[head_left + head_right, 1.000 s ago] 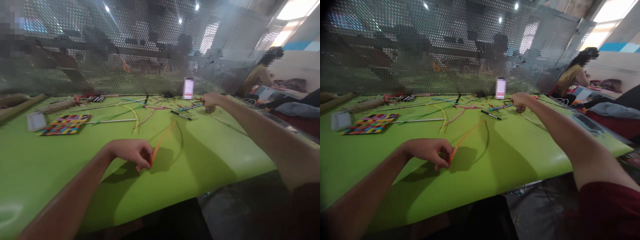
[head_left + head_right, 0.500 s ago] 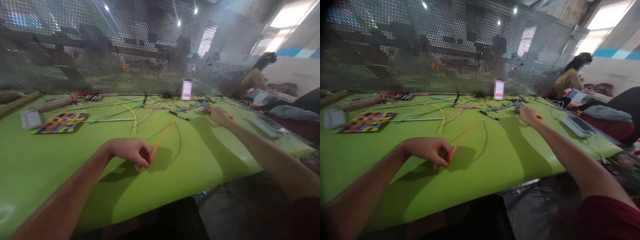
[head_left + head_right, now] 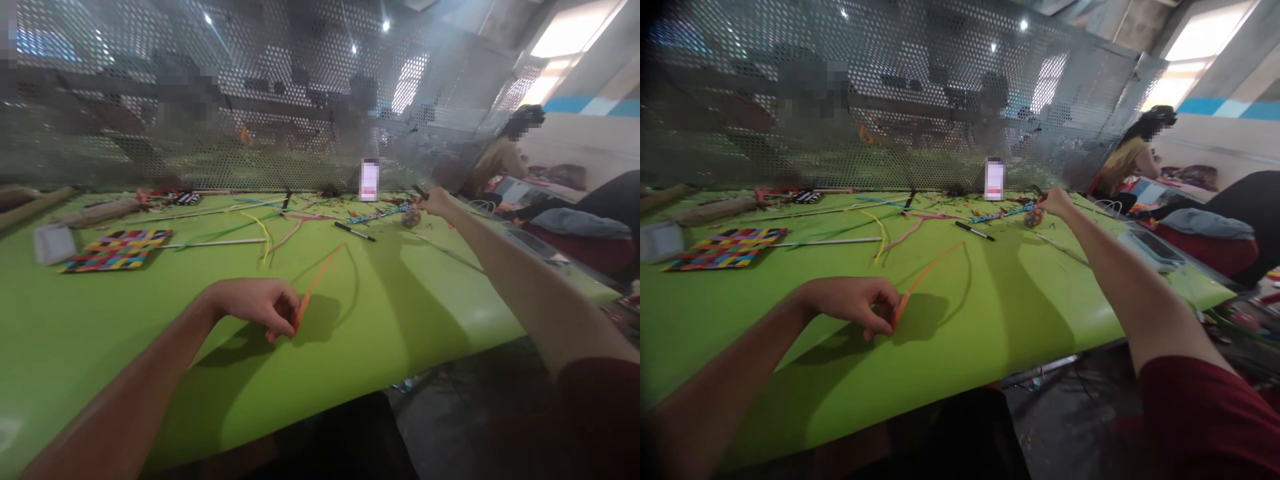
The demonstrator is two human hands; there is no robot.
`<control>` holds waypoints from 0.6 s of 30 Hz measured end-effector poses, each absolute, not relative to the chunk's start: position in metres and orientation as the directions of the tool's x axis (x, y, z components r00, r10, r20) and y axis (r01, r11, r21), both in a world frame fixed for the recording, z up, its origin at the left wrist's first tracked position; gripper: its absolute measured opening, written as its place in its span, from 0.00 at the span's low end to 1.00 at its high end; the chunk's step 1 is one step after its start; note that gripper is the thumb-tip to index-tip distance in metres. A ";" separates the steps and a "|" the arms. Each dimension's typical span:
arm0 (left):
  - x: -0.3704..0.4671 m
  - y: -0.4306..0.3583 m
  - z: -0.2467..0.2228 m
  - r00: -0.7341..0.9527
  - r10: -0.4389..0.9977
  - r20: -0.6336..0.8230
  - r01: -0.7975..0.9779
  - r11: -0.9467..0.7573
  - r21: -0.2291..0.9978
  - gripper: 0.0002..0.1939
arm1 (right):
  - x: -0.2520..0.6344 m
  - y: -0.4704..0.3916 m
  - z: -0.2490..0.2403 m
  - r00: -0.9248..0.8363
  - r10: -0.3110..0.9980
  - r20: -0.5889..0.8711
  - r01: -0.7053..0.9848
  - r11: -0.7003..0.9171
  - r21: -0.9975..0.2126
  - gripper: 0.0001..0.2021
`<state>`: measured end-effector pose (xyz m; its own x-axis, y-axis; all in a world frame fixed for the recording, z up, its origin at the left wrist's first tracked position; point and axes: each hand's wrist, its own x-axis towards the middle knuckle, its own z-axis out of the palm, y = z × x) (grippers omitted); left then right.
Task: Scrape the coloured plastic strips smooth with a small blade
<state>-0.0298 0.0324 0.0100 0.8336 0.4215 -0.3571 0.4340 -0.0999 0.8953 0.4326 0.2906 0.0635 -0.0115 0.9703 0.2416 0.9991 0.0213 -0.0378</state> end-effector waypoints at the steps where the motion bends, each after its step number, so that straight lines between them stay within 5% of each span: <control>1: -0.030 0.032 0.011 0.831 0.423 -0.360 0.439 -0.105 0.892 0.07 | 0.431 0.290 0.064 0.004 0.972 0.237 0.999 0.008 -0.049 0.16; 9: -0.029 0.033 0.011 0.828 0.426 -0.364 0.450 -0.118 0.885 0.07 | 0.414 0.270 0.080 -0.034 0.981 0.191 0.999 0.037 -0.012 0.15; 14: -0.029 0.033 0.010 0.830 0.427 -0.358 0.445 -0.123 0.887 0.07 | 0.401 0.260 0.093 -0.031 0.978 0.205 0.990 0.002 0.141 0.18; 18: -0.030 0.033 0.009 0.830 0.432 -0.353 0.439 -0.115 0.891 0.07 | 0.372 0.270 0.090 -0.097 0.994 0.056 0.953 0.076 0.294 0.15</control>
<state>-0.0300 0.0328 0.0089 0.8297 0.4322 -0.3531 0.4390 -0.1147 0.8911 0.3720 0.2704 0.0902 -0.0966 0.9937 0.0560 0.9528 0.0761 0.2938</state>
